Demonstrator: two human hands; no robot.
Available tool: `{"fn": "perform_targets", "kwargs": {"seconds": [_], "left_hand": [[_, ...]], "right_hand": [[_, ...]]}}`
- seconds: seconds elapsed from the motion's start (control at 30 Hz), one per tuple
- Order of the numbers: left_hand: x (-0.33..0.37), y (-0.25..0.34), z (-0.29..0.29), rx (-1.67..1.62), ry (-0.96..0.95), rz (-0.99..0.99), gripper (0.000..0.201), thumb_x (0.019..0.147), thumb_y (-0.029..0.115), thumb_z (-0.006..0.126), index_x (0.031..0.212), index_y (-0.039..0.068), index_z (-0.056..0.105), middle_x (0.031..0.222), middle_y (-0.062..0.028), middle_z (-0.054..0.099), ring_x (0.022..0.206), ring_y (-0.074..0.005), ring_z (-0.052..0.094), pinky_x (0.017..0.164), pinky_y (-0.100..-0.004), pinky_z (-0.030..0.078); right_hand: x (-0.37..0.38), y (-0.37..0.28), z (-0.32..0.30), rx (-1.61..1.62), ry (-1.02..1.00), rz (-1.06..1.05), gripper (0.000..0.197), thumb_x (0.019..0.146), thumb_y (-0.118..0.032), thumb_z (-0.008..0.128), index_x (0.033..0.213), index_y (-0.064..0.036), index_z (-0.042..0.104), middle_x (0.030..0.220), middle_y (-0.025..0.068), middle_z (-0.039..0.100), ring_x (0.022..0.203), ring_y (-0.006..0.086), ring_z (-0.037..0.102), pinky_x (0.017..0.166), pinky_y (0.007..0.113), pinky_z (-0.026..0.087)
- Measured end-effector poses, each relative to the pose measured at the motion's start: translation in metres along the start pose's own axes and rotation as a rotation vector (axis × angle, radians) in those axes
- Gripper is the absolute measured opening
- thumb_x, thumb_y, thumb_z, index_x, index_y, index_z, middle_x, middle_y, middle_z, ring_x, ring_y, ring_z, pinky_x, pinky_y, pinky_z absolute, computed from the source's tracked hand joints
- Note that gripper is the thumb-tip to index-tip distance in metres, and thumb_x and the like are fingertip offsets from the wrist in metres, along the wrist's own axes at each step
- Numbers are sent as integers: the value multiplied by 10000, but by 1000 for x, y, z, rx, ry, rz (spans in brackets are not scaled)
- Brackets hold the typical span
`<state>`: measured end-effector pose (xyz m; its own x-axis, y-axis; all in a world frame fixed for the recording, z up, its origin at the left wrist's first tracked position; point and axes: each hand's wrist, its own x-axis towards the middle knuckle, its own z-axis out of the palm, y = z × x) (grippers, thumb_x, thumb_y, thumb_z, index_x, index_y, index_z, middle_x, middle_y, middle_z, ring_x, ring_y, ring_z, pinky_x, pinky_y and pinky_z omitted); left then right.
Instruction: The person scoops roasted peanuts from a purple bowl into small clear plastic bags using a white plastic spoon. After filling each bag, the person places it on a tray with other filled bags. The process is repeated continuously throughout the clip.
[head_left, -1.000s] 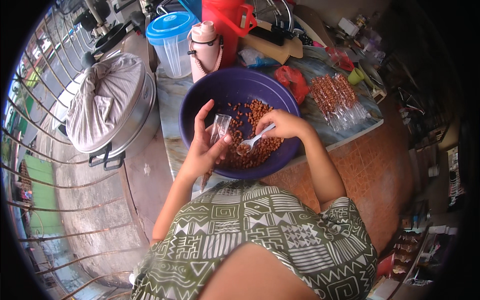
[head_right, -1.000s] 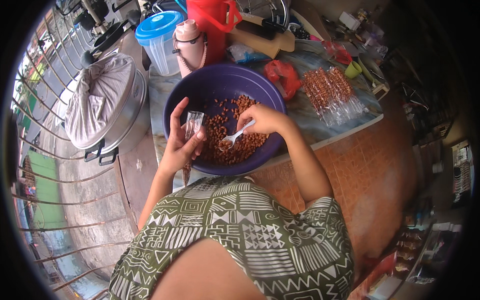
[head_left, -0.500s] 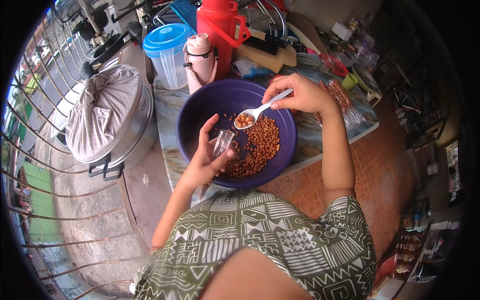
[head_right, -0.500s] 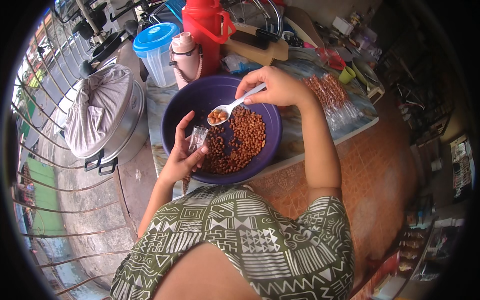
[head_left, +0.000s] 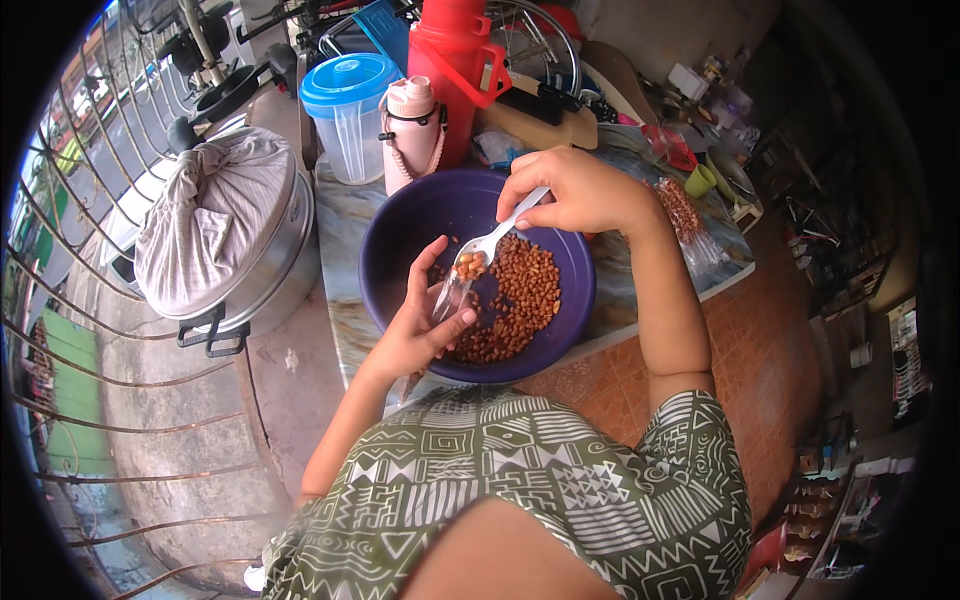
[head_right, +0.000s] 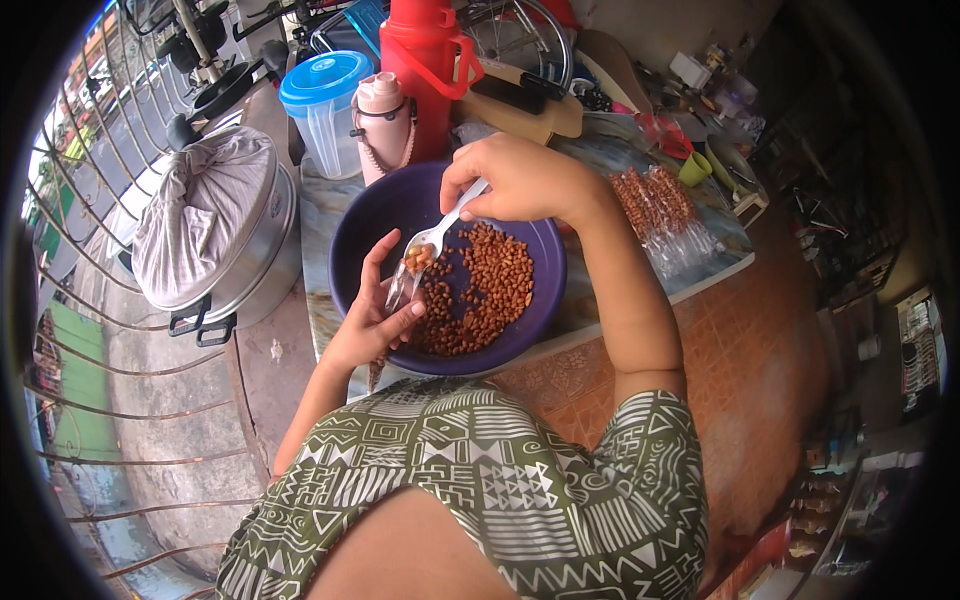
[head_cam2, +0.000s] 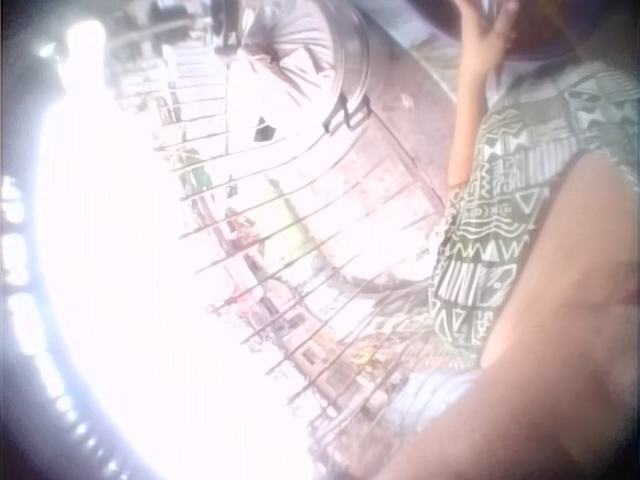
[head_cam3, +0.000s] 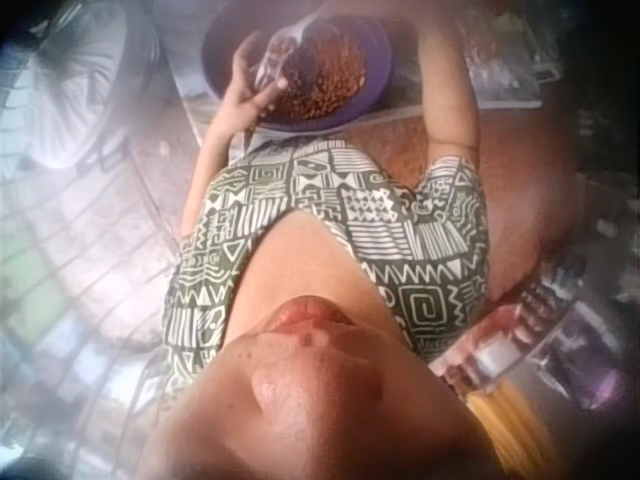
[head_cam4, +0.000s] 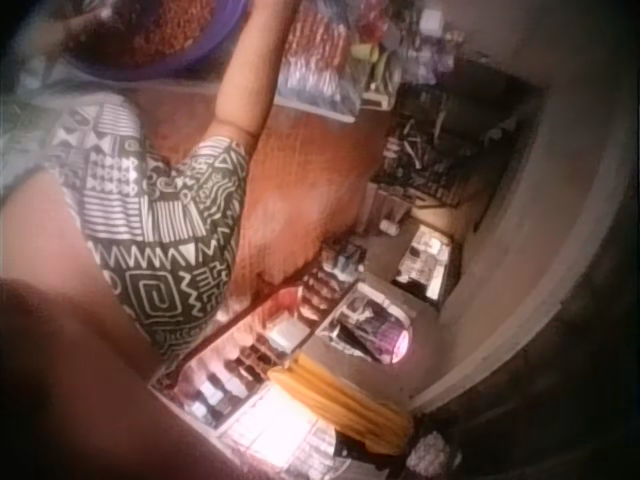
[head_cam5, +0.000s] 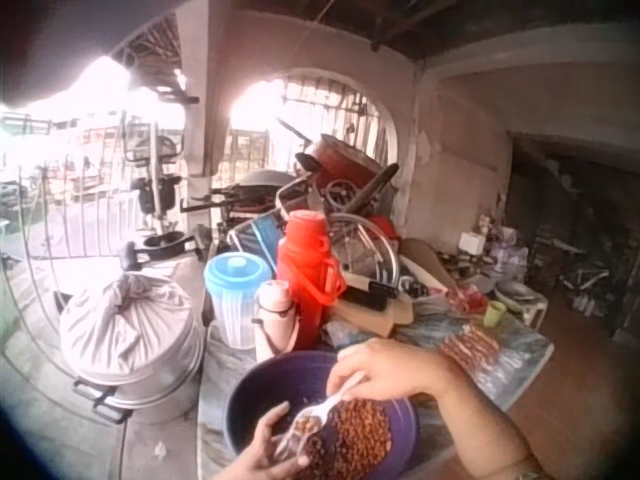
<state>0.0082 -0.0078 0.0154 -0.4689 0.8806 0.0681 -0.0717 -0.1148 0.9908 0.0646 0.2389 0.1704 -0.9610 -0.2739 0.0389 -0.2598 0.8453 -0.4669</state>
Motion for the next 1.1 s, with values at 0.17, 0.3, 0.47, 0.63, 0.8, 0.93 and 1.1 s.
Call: {"fn": "perform_targets", "kwargs": {"seconds": [0.17, 0.3, 0.47, 0.63, 0.8, 0.93, 1.1], "left_hand": [[1, 1, 2, 3, 22, 19, 918, 947, 80, 679, 1577, 185, 20, 1146, -82, 629, 658, -51, 518, 528, -193, 425], [1, 2, 1, 1, 31, 7, 916, 947, 88, 683, 1575, 182, 22, 1135, -91, 631, 663, -52, 527, 529, -196, 428], [1, -3, -1, -4, 32, 27, 901, 954, 92, 674, 1577, 182, 29, 1034, -61, 621, 635, -56, 512, 522, -199, 426], [-4, -7, -1, -57, 39, 80, 858, 974, 69, 634, 1584, 172, 39, 903, -21, 574, 632, -54, 484, 547, -199, 416], [-13, -11, 8, -122, 23, 180, 818, 984, 51, 609, 1589, 130, 64, 820, 2, 528, 671, -53, 475, 587, -202, 407], [-24, -6, 24, -61, -17, 282, 835, 976, 50, 627, 1588, 101, 61, 799, 8, 509, 682, -41, 449, 611, -191, 384], [-24, -1, 53, -55, -28, 248, 933, 933, -13, 665, 1591, 99, 13, 800, 13, 511, 707, -36, 453, 667, -173, 362]], "right_hand": [[2, -12, 2, -94, 31, 25, 176, 760, -32, 740, 933, -58, 745, 932, 127, 688, 894, 286, 665, 786, 395, 509], [-3, -14, 7, -157, 95, -27, 176, 763, -62, 750, 939, -66, 741, 871, 89, 655, 852, 269, 649, 726, 366, 495], [-18, -16, 17, -198, 258, -62, 142, 785, -49, 729, 925, -69, 736, 860, 85, 638, 851, 264, 633, 737, 369, 489], [-65, 7, 48, -243, 328, 113, 143, 802, 0, 678, 915, -60, 742, 880, 90, 606, 886, 267, 612, 780, 368, 487], [-103, 44, 135, -474, 44, 352, 189, 781, 26, 635, 896, -67, 754, 1015, 82, 598, 1050, 271, 544, 938, 401, 442], [-110, 43, 154, -468, 59, 357, 235, 818, 1, 582, 925, -92, 770, 1036, 85, 632, 1062, 268, 554, 1073, 508, 326], [-122, 12, 130, -385, 279, 262, 317, 834, -45, 662, 1144, -77, 721, 1104, 59, 674, 1129, 239, 570, 1098, 480, 315]]}}
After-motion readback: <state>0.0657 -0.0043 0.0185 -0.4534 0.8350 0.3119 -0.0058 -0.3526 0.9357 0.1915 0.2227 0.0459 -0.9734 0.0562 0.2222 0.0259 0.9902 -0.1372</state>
